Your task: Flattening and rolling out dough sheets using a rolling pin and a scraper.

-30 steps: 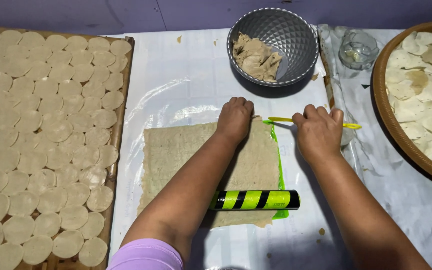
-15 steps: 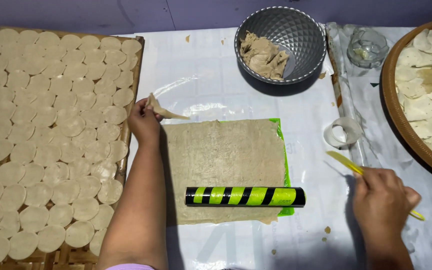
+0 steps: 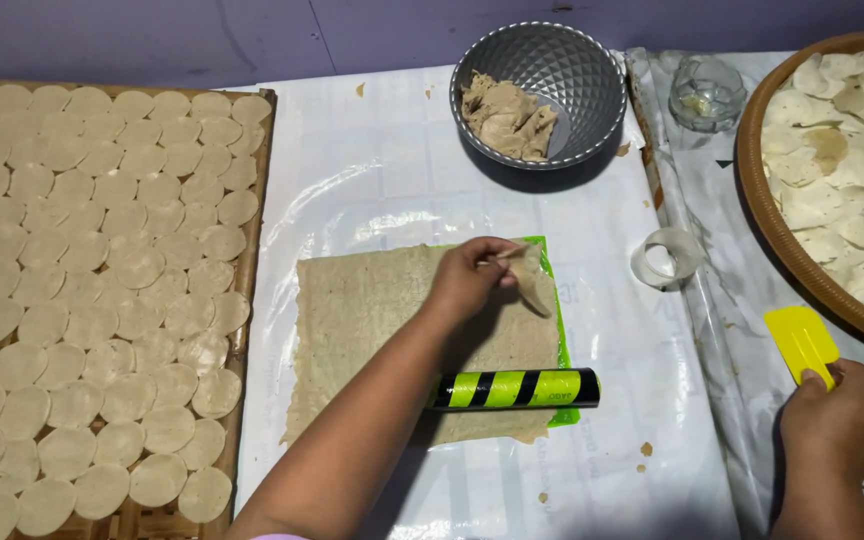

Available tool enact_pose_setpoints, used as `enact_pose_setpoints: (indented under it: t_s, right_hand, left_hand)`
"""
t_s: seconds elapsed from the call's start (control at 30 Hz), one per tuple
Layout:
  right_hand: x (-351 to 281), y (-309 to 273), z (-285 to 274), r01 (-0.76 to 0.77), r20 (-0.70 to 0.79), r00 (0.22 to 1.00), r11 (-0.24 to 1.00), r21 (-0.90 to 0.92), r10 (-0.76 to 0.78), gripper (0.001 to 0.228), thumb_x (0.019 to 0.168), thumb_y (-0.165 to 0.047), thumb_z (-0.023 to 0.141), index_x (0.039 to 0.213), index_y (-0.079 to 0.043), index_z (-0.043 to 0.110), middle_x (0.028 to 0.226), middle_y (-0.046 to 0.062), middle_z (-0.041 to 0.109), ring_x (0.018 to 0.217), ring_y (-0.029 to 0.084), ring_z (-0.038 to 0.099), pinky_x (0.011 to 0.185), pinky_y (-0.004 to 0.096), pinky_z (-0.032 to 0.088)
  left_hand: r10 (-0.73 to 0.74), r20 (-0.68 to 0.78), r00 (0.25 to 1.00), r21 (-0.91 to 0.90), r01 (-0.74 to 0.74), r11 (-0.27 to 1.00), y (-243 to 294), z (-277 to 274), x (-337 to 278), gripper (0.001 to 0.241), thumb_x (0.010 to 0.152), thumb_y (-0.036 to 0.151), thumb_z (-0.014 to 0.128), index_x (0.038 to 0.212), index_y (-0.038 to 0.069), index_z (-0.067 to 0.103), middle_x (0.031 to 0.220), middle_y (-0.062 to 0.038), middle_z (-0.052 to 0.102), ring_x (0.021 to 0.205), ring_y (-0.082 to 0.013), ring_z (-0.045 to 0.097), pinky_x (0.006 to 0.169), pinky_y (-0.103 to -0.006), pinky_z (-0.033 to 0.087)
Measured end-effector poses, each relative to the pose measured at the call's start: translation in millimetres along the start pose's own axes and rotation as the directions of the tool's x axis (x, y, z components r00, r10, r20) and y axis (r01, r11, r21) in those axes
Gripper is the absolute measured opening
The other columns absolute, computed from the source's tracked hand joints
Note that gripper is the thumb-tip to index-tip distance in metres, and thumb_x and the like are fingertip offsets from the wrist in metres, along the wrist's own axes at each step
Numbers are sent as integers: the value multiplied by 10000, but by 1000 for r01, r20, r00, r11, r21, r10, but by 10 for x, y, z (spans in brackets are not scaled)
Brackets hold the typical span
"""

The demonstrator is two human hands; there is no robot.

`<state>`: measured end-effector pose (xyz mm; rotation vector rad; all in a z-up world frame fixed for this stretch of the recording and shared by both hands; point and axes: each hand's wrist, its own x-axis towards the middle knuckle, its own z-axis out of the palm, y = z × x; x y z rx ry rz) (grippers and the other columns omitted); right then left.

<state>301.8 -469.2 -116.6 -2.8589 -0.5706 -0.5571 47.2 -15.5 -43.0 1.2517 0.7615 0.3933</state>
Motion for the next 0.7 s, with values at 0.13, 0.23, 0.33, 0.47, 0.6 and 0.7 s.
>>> enact_pose_setpoints:
  t_s: [0.13,0.23,0.33,0.47,0.6,0.7]
  right_hand:
    - [-50,-39,-10,-14,14,1000,1000,-11,14,178,1002,-161,700,1145,-69,647,1118,119,713,1011,303,643,1002,475,370]
    - [-69,-54,-4,-22,13,1000,1000,5,22,178,1007,-161,694,1150,-66,647,1128,122,705,1024,304,639,1018,471,371]
    - [-114,-34,20,-5,3,1000,1000,24,5,182,1019,-159,684,1163,-55,642,1128,127,678,1037,311,634,1028,469,371]
    - [-190,-11,66,23,-24,999,1000,16,-23,208,997,-137,657,1186,-50,650,1136,127,653,1072,309,607,1056,459,379]
    - [-199,-83,8,55,-67,996,997,-48,-58,230,975,-120,684,1198,-62,682,1127,112,624,1144,294,583,1057,465,379]
    - [-87,-776,-777,68,-145,986,992,-109,-83,287,926,-131,741,1188,-31,685,1157,141,621,1156,324,585,1036,473,394]
  left_hand:
    - [-27,128,991,-71,37,997,-318,346,241,229,965,-41,621,1186,-25,678,1026,-136,715,846,-184,736,789,-290,653]
    - [19,43,999,-52,-17,999,-176,440,285,192,962,-30,642,1148,-50,683,988,-127,717,801,-159,724,739,-301,636]
    - [116,-92,989,172,-99,980,138,440,78,199,989,24,625,1158,-20,720,981,-144,768,813,-201,714,746,-326,599]
    - [431,66,900,658,-364,659,221,446,-175,200,914,70,705,1098,62,782,1119,-140,745,992,-275,721,887,-387,575]
    - [503,378,777,840,-517,168,39,425,-244,320,835,18,660,1134,85,751,1222,-105,718,1155,-309,684,979,-439,518]
    - [515,398,760,788,-570,232,16,353,-318,396,902,-9,618,1280,78,699,1343,-124,665,1202,-317,665,1058,-423,511]
